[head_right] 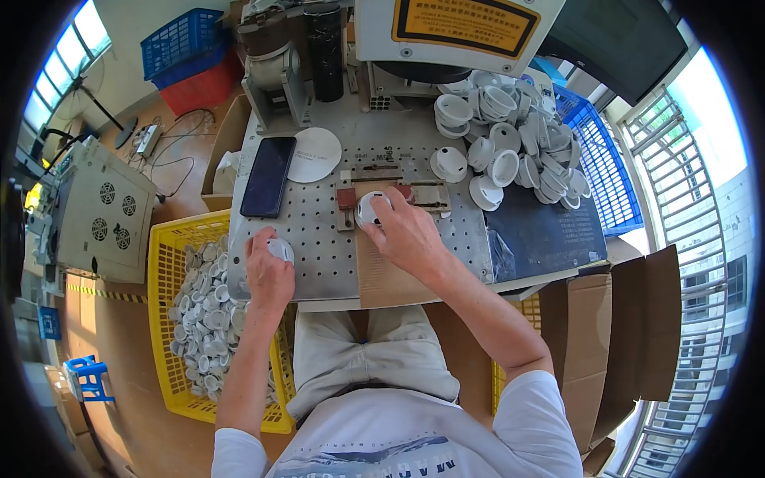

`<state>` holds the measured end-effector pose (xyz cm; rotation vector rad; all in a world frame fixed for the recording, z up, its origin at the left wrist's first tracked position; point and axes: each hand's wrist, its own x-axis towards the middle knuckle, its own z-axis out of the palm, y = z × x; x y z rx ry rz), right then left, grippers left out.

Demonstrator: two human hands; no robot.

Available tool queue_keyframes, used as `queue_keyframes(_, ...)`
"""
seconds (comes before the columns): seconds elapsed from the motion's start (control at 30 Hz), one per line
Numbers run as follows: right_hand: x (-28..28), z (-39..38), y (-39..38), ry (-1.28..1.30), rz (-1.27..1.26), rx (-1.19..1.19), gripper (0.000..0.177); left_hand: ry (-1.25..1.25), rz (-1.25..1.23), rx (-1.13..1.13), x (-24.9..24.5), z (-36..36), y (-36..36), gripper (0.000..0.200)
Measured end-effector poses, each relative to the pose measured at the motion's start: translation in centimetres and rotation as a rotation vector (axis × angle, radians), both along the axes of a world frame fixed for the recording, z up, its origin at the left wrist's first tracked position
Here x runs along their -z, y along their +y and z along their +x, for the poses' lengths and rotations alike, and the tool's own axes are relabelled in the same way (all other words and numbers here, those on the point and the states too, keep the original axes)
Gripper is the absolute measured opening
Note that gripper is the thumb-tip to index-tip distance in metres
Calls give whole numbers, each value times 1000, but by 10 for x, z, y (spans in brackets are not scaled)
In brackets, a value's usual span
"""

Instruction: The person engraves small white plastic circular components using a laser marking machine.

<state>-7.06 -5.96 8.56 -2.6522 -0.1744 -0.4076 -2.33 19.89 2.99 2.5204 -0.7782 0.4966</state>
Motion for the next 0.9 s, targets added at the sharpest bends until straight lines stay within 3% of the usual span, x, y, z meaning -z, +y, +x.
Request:
queue_keyframes(0.53, 20, 14, -1, -46, -51, 70, 31, -24, 30, -35, 3, 0, -2, 9)
queue_keyframes(0.63, 16, 6, -3, -100, -18, 90, 28, -23, 21, -43, 5, 0, -1, 10)
queue_keyframes(0.73, 6, -10, -21, -187, 185, 103, 28, -21, 37, -43, 3, -2, 0, 10)
queue_keyframes(0.9, 0, 6, -89, -223, 80, 427, 33, -30, 24, -45, 7, -2, 0, 12)
